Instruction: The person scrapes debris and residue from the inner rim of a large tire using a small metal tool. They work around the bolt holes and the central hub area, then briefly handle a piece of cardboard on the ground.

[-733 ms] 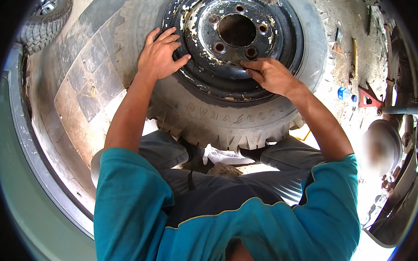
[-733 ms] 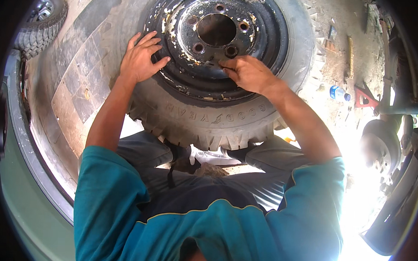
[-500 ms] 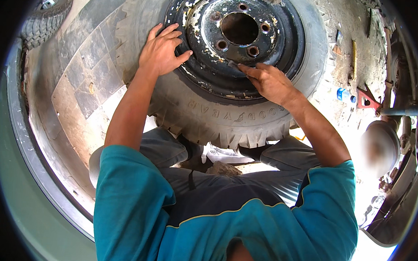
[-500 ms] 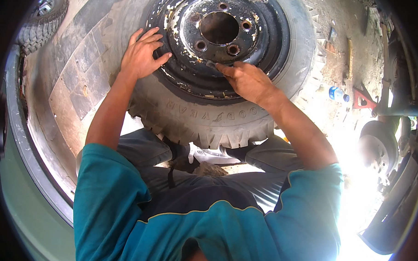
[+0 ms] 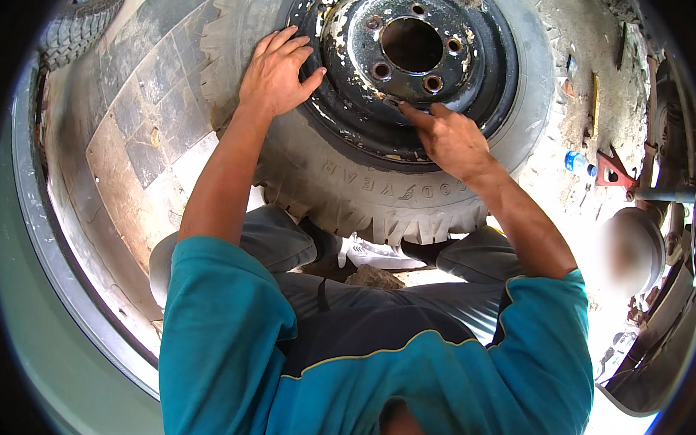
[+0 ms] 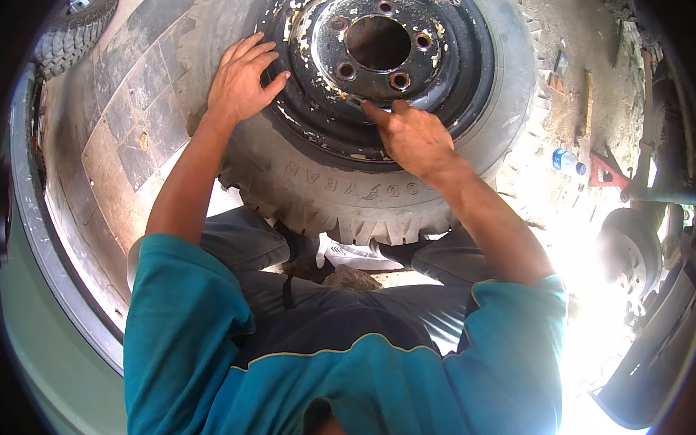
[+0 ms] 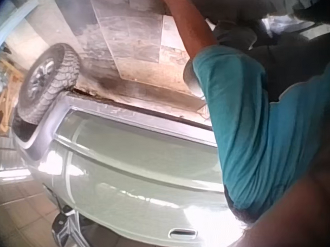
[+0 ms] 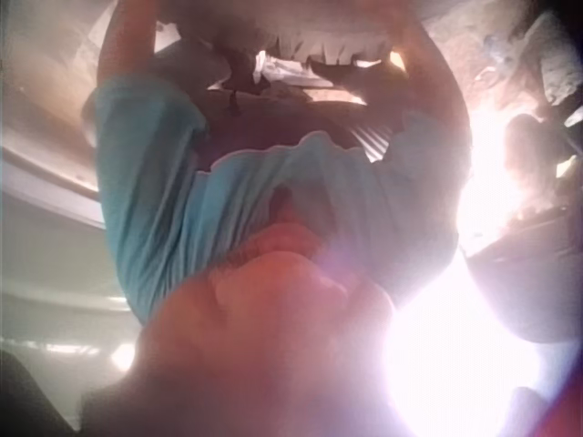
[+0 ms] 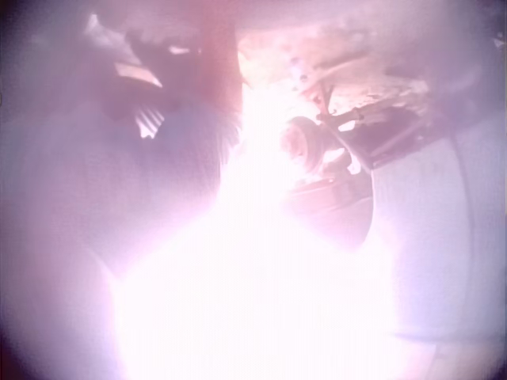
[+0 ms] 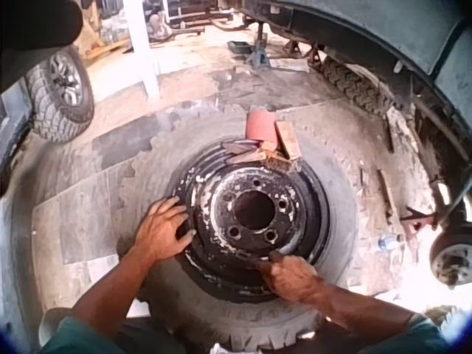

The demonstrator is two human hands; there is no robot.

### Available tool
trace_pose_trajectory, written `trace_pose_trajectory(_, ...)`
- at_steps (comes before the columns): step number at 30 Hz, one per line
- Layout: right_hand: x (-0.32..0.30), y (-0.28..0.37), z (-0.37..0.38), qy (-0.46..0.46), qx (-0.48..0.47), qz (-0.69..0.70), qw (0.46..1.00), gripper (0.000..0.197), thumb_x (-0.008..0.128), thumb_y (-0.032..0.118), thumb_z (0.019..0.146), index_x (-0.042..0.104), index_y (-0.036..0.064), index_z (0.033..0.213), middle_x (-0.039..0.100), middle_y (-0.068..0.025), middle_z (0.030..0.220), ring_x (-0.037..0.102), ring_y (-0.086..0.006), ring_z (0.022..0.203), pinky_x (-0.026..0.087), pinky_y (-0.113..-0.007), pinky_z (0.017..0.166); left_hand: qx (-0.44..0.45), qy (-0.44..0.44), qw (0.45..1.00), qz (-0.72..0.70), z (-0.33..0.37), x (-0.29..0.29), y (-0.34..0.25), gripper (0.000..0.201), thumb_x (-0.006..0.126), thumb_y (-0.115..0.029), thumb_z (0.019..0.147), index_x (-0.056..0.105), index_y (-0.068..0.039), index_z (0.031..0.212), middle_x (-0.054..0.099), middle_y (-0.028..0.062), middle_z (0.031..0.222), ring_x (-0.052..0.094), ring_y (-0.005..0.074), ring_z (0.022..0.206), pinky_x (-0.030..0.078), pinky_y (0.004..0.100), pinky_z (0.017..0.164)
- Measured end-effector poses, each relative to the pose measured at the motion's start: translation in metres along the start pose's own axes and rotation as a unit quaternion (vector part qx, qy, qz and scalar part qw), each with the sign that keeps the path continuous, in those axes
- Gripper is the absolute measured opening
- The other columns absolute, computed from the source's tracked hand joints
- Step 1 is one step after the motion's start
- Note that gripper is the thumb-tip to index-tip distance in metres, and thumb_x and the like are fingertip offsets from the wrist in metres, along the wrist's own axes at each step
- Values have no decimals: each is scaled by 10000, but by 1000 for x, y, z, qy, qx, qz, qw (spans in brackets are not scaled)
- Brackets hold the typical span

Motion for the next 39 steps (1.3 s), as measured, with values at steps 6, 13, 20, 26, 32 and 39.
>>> trace_pose_trajectory(6, 3, 5, 15, 17, 4, 25, 1000, 461, 627, 145, 996, 637, 232, 1448, 693, -201, 1024, 751, -385, 903, 641, -490, 762, 6, 31, 999, 11, 3, 2, 0, 516, 675, -458, 976, 782, -33, 1246, 652, 99, 1496, 444, 263, 1524, 266, 448, 1311)
trace_pose_trajectory(13, 10, 9, 2, 73, 24, 4, 997, 504, 601, 122, 1004, 614, 244, 1493, 688, -215, 1070, 763, -388, 919, 645, -506, 800, 4, 15, 1000, 12, 1, 1, -2, 442, 728, -401, 947, 802, -45, 1198, 673, 71, 1473, 473, 264, 1507, 305, 455, 1286)
trace_pose_trajectory(20, 27, 28, 2, 66, 57, -37, 996, 611, 618, 141, 986, 527, 243, 1582, 667, -223, 1087, 769, -388, 815, 647, -508, 728, -7, 20, 1000, 10, -1, 1, 1, 444, 720, -408, 953, 808, -35, 1178, 672, 68, 1478, 470, 261, 1509, 311, 447, 1277)
trace_pose_trajectory(26, 20, 16, 2, -13, 35, -46, 998, 585, 656, 141, 965, 581, 236, 1538, 656, -204, 1034, 749, -375, 746, 638, -494, 692, -12, 33, 999, 15, 0, 2, -1, 441, 717, -408, 954, 811, -39, 1178, 671, 67, 1479, 465, 261, 1513, 309, 444, 1279)
trace_pose_trajectory(32, 20, 20, -6, 36, 69, -43, 996, 557, 609, 155, 994, 570, 237, 1544, 674, -223, 1081, 772, -387, 829, 646, -492, 752, -12, 14, 1000, 19, -2, 1, -2, 435, 719, -407, 952, 817, -40, 1163, 680, 68, 1467, 481, 258, 1502, 316, 445, 1278)
trace_pose_trajectory(39, 20, 35, 9, 28, 94, -39, 994, 544, 595, 154, 1011, 565, 248, 1546, 672, -231, 1101, 766, -401, 834, 641, -509, 740, -28, 40, 999, 22, 0, 4, 2, 462, 678, -447, 976, 814, -54, 1176, 660, 51, 1493, 437, 228, 1526, 268, 424, 1307)
Point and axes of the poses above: each hand's wrist, its own z-axis towards the middle knuckle, its own x-axis out of the palm, y = z × x, the point moved 7 cm from there along z, towards the middle knuckle
